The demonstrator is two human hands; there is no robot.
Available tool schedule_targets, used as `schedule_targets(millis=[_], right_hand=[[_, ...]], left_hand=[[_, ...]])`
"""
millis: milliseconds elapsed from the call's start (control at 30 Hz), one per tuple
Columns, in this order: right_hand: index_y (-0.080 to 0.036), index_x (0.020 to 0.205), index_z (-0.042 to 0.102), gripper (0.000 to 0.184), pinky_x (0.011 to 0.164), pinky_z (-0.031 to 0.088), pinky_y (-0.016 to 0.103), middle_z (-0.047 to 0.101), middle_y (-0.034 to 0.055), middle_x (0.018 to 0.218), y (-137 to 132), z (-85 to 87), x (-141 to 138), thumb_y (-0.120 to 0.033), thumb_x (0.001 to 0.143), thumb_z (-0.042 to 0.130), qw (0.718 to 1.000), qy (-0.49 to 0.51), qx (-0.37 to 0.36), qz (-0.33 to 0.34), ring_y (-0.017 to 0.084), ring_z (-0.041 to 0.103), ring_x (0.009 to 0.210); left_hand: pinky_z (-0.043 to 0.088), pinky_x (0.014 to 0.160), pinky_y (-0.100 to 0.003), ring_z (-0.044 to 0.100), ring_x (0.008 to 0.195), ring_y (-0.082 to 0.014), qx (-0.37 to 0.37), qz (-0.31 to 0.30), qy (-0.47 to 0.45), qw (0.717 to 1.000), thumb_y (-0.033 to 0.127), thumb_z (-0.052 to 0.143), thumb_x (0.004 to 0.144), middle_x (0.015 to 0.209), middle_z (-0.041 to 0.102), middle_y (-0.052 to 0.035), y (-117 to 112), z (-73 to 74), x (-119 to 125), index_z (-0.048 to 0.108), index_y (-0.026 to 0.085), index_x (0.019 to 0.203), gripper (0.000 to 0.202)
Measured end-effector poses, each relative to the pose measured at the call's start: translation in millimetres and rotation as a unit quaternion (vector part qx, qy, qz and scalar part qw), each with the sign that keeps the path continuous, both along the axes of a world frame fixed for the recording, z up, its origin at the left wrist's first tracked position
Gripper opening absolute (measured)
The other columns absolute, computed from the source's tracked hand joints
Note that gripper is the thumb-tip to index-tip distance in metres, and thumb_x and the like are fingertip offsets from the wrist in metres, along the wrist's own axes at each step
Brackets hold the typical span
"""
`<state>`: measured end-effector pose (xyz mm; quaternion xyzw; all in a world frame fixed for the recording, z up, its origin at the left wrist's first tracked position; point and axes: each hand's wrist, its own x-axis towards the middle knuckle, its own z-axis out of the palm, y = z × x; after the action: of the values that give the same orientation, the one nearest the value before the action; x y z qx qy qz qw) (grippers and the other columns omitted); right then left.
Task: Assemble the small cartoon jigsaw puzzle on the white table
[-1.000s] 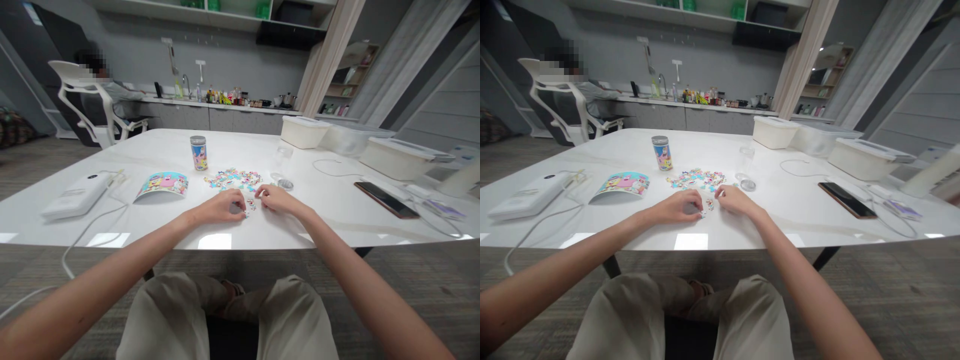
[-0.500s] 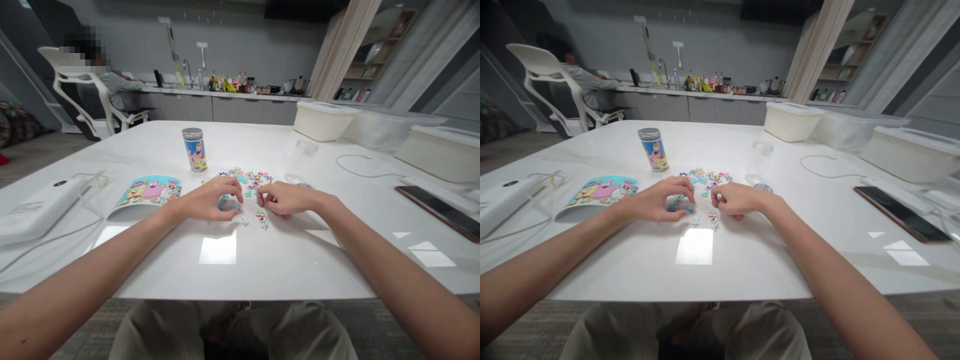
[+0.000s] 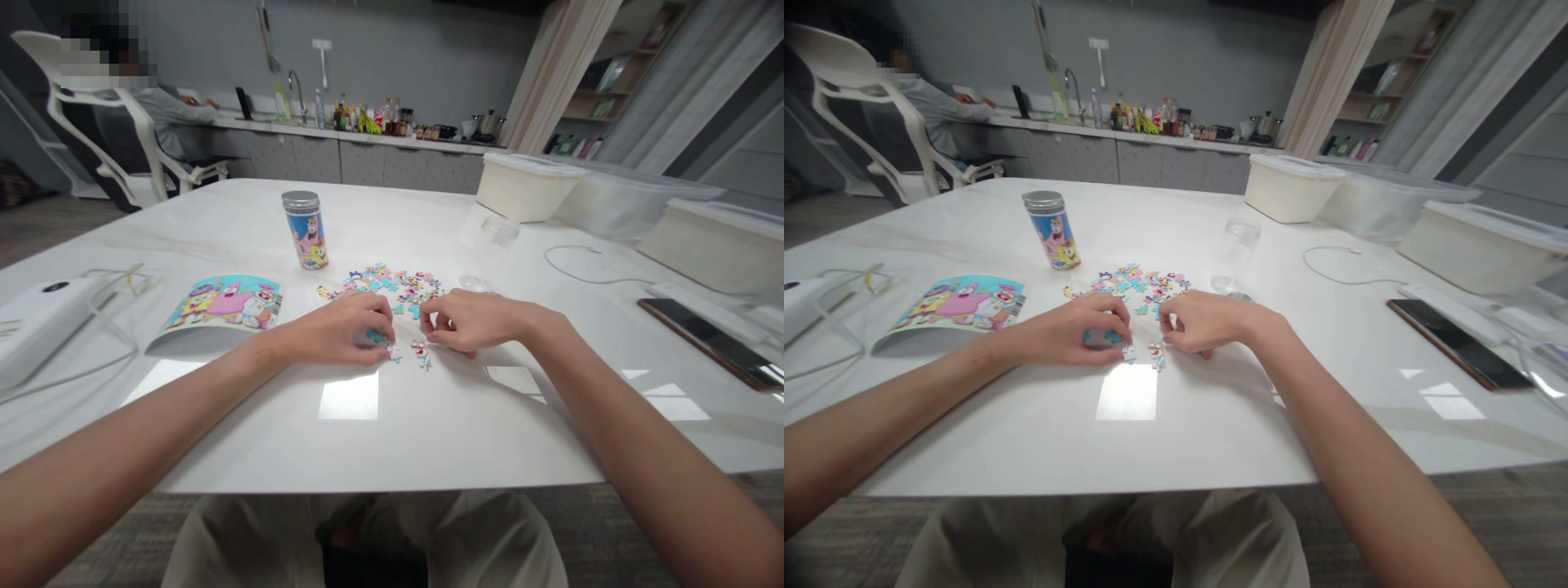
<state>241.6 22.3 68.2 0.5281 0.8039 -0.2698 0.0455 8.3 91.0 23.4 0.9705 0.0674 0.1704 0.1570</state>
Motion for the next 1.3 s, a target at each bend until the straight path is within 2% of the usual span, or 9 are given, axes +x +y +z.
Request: schedule_targets(millis=[233,533,767,1300], right_hand=[[-0.02,0.1,0.058,0.022,0.065,0.041,0.029,0.061,-0.0026,0.05,-2,3.1,-1,-0.026,0.079,0.053,1.0,0.016,-0.021,0.012,0.018,0.06,0.059],[-0.02,0.101,0.058,0.025,0.065,0.042,0.029,0.061,-0.0028,0.053,-4,4.0,-3,-0.031,0.078,0.059,0.999,0.024,-0.042,0.024,0.018,0.059,0.06],[-0.02,0.113,0.053,0.04,0.066,0.042,0.03,0.062,-0.0036,0.056,-3,1.7,-2,-0.035,0.078,0.063,0.999,0.031,-0.039,0.018,0.018,0.058,0.058],[-0.021,0.107,0.056,0.031,0.068,0.04,0.029,0.058,-0.0057,0.053,-3,1.6,-5,-0.033,0.08,0.062,0.996,0.058,-0.032,0.058,0.016,0.057,0.057]], left_hand=[[0.042,0.083,-0.028,0.058,0.085,-0.0144,-0.001,-0.008,-0.008,1.0,0.025,0.057,0.087,0.094,0.063,-0.0046,0,-0.4,2,0.069,0.02,0.089,0.014],[0.042,0.082,-0.028,0.057,0.085,-0.0147,0.018,-0.007,-0.004,1.0,0.023,0.056,0.088,0.094,0.062,-0.0047,-2,-2.9,2,0.071,0.023,0.099,0.018],[0.042,0.084,-0.029,0.057,0.083,-0.0145,0.016,-0.002,0.0,1.0,0.024,0.056,0.087,0.092,0.064,-0.0043,-4,-2.1,3,0.071,0.022,0.095,0.017],[0.042,0.087,-0.029,0.06,0.088,-0.0148,-0.001,-0.032,-0.004,0.999,0.024,0.06,0.086,0.091,0.066,-0.0032,-18,0.9,7,0.071,0.023,0.092,0.012]])
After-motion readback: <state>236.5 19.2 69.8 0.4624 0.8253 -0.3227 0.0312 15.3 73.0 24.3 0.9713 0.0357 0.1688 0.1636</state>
